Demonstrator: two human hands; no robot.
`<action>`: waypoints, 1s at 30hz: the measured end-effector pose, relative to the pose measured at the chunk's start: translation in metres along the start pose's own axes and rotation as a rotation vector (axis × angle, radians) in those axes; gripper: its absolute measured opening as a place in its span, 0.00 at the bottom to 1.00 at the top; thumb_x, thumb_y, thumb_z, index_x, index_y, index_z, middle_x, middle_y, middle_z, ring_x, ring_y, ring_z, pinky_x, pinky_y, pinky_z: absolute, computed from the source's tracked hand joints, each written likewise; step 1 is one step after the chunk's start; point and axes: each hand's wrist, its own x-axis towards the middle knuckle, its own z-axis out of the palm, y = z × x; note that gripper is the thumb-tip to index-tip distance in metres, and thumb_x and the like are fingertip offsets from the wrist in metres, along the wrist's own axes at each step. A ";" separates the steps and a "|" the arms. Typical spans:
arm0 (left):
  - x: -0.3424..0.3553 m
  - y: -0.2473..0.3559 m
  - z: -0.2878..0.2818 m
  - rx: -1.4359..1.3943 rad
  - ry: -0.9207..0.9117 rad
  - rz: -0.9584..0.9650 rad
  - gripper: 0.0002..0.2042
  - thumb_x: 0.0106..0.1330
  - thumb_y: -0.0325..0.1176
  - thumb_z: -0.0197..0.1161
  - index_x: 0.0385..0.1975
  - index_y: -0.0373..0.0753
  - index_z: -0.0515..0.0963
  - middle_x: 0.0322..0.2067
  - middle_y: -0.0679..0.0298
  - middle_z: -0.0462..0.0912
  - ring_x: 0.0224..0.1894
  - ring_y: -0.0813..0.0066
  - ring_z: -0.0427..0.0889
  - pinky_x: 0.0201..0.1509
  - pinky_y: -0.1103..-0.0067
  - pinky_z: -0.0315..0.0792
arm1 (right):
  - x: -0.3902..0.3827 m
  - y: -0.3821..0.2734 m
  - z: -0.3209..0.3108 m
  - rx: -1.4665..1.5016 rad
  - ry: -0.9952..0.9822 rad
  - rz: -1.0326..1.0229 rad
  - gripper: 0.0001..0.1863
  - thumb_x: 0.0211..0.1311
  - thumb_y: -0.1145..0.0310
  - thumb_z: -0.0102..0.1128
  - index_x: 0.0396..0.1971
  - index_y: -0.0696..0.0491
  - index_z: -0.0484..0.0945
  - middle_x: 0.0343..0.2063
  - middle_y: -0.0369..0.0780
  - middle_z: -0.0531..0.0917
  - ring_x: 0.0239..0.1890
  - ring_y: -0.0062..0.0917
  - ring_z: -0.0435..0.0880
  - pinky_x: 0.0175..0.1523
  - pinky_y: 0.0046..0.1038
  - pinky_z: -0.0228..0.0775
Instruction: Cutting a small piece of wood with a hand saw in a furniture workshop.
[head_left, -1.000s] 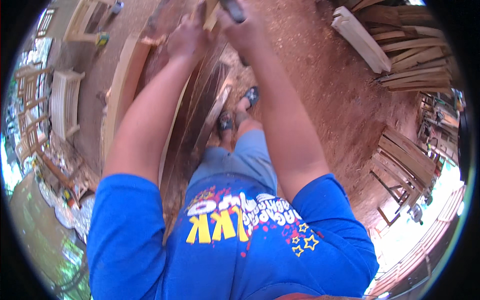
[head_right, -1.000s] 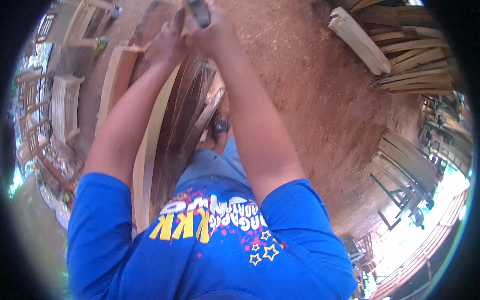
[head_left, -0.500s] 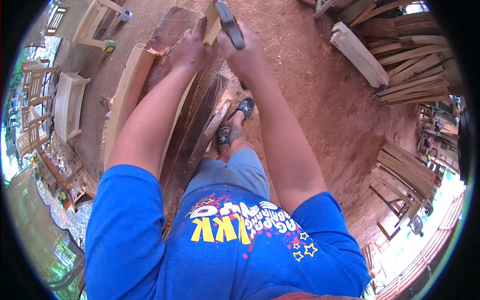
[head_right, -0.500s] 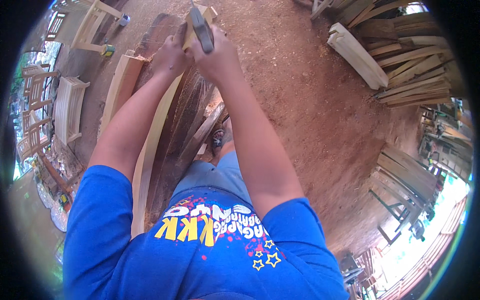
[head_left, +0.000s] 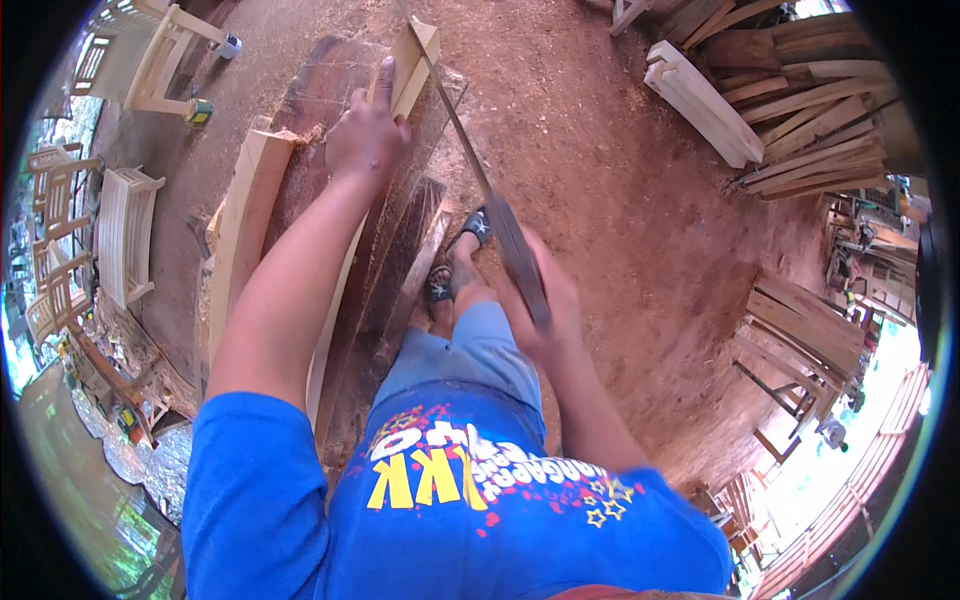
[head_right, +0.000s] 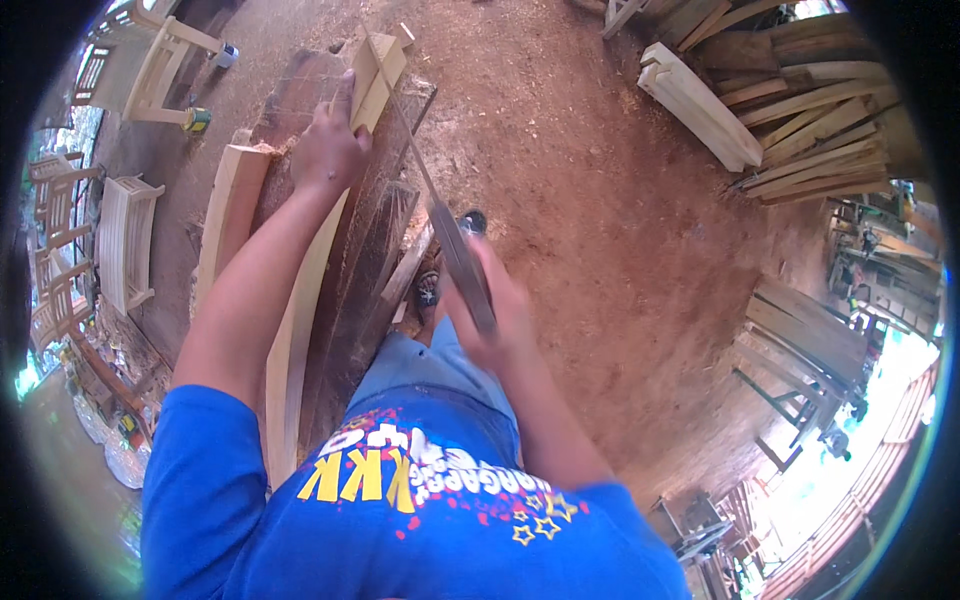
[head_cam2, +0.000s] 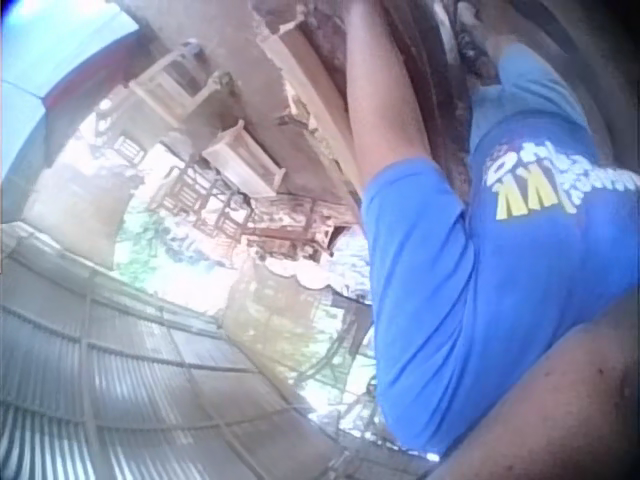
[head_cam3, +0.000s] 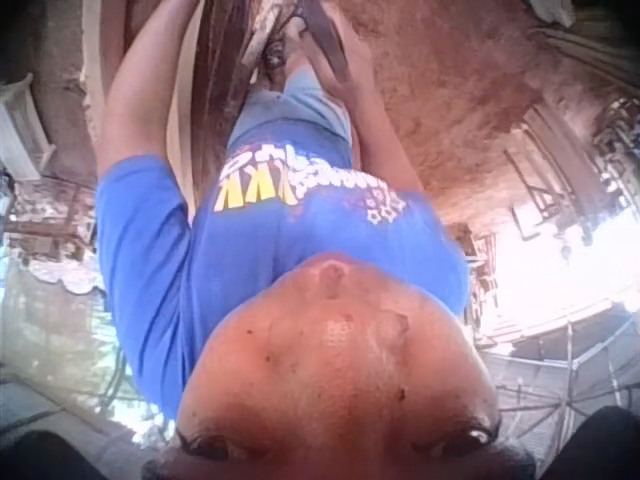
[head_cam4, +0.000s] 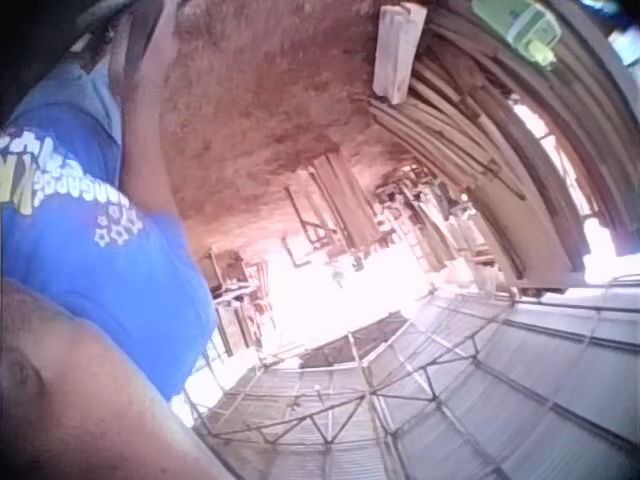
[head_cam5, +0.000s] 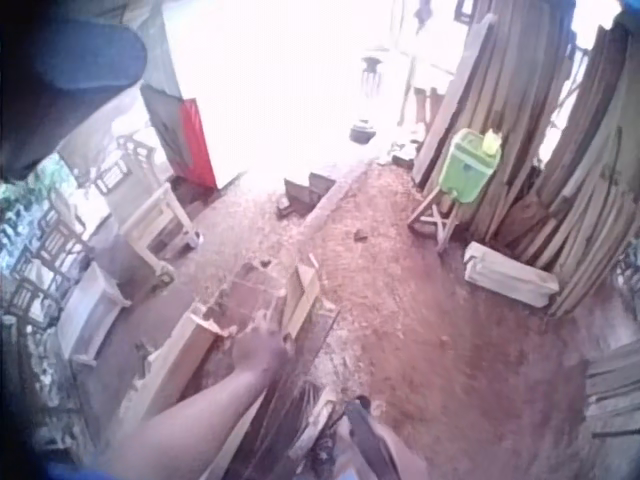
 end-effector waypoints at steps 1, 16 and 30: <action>0.001 0.002 0.001 0.029 0.026 0.014 0.43 0.73 0.43 0.62 0.86 0.64 0.47 0.60 0.47 0.80 0.47 0.49 0.92 0.47 0.58 0.89 | 0.050 0.006 0.016 -0.036 0.023 -0.068 0.28 0.71 0.68 0.67 0.69 0.54 0.74 0.41 0.50 0.89 0.44 0.38 0.92 0.51 0.37 0.81; 0.009 -0.007 -0.006 0.064 0.012 -0.006 0.42 0.74 0.44 0.59 0.86 0.64 0.47 0.66 0.43 0.78 0.51 0.47 0.91 0.52 0.58 0.89 | -0.105 -0.020 -0.026 -0.064 -0.025 0.185 0.33 0.69 0.70 0.69 0.72 0.55 0.70 0.45 0.50 0.90 0.46 0.36 0.94 0.51 0.34 0.83; 0.004 0.012 -0.009 0.032 -0.011 0.022 0.41 0.74 0.44 0.63 0.85 0.64 0.49 0.64 0.45 0.79 0.51 0.46 0.91 0.51 0.55 0.88 | 0.215 -0.045 0.060 -0.055 0.031 0.045 0.17 0.71 0.58 0.63 0.43 0.58 0.79 0.34 0.51 0.86 0.38 0.48 0.88 0.47 0.44 0.78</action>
